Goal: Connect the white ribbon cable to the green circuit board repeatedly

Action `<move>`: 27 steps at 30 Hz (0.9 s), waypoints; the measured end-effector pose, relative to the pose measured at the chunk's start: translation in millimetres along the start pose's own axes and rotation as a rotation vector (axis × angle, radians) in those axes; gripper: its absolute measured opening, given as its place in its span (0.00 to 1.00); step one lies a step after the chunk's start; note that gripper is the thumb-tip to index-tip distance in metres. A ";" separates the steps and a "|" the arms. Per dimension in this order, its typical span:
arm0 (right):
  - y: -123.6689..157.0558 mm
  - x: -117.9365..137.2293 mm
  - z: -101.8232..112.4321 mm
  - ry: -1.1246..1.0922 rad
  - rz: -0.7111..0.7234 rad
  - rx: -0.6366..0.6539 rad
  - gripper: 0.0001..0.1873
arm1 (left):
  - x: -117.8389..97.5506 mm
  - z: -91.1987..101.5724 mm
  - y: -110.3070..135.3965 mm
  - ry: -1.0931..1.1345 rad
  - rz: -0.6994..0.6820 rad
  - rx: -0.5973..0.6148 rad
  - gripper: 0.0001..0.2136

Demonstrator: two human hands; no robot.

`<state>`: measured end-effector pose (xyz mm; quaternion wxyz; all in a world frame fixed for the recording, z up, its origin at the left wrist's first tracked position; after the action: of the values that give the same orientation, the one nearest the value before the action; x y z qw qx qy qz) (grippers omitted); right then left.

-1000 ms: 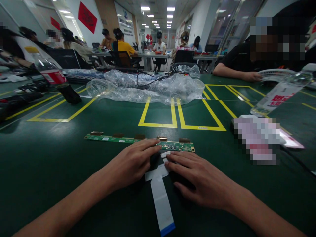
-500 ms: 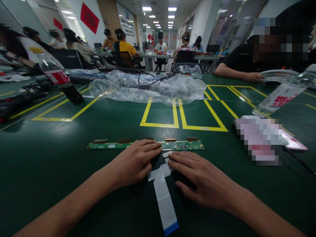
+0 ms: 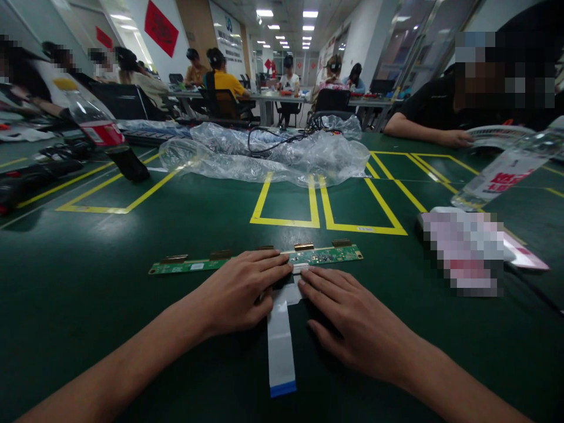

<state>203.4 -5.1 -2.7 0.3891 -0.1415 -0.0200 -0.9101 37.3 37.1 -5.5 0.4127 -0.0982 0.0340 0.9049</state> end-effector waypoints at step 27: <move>5.2 -51.2 3.3 -0.062 -0.071 0.015 0.27 | -3.9 4.0 0.7 -0.062 0.026 -0.002 0.26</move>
<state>241.5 27.7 -13.9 0.3569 -0.1660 -0.0437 -0.9182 38.7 34.3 -0.7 0.4016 -0.0700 0.0216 0.9129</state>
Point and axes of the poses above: each hand's wrist, its own y-axis away from the middle knuckle, its own z-axis out of the back of the hand, x = y × z, the point moved 6 cm from there along -y, towards the middle knuckle
